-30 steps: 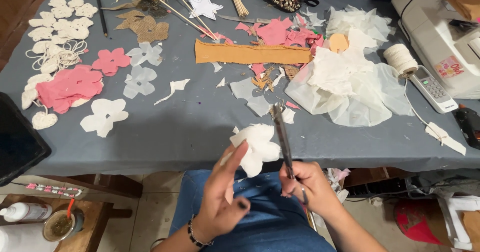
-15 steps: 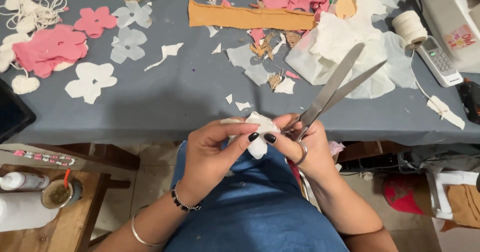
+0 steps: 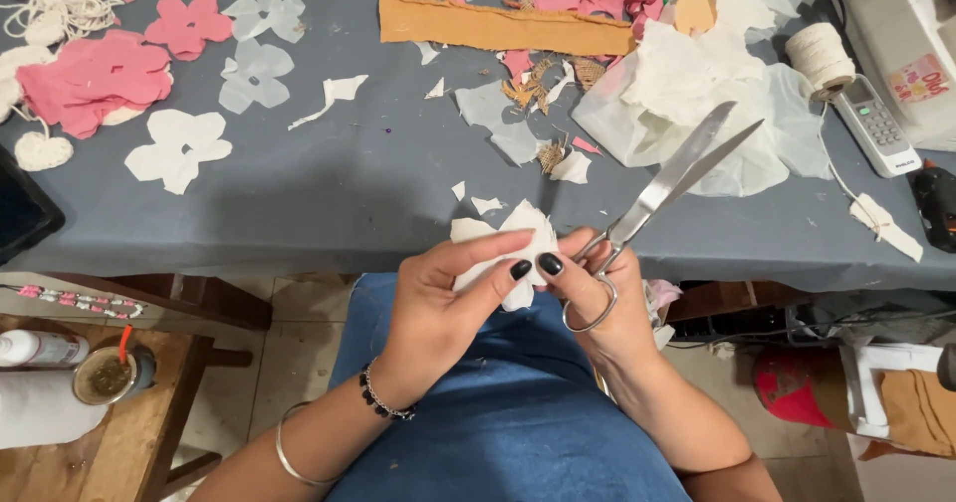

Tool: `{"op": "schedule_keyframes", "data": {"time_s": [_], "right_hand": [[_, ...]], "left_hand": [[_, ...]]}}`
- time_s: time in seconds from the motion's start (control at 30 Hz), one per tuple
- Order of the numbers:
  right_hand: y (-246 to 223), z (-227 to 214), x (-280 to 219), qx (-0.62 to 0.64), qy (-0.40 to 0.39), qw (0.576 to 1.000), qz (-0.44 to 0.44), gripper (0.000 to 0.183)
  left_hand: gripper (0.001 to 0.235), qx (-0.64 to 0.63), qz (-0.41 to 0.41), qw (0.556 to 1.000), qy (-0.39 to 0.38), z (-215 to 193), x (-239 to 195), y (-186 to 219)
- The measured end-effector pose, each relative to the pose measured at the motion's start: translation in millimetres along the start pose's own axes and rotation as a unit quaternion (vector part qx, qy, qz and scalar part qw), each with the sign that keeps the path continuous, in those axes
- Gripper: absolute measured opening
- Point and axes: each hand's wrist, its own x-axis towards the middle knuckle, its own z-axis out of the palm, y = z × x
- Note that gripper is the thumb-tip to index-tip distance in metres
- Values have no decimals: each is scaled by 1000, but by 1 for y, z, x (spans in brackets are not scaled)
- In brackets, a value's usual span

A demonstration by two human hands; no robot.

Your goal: Cutting out flower shapes from white fabric and organizing various craft materials on a workspace.

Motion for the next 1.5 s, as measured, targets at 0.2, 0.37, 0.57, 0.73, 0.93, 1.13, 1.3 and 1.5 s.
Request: {"op": "schedule_keyframes", "data": {"time_s": [0.2,0.37,0.57,0.73,0.93,1.13,1.3,1.5], "right_hand": [[0,-30,2,-56,21,997,-52,20],[-16,-49,-4,-145,-160,973,-84,48],[-40,-16,-23,-396,-337,853,-48,80],[-37,-9,-27,-402,-336,849,-70,84],[-36,-8,-28,-390,-337,855,-59,81],[-39,-7,-26,-375,-331,864,-53,75],[-38,-8,-26,-385,-330,860,-57,70],[-33,-13,-24,-384,-328,861,-59,63]], "left_hand": [[25,36,-18,999,-19,-10,6,20],[25,41,-17,998,-45,-26,15,43],[25,157,-26,979,-128,-37,28,75],[23,217,-36,963,-153,-37,36,87],[21,272,-30,945,-180,-36,40,95],[23,290,-9,935,-204,-39,43,97],[19,317,-30,920,-229,-39,46,104],[19,343,-36,910,-229,-38,49,109]]}}
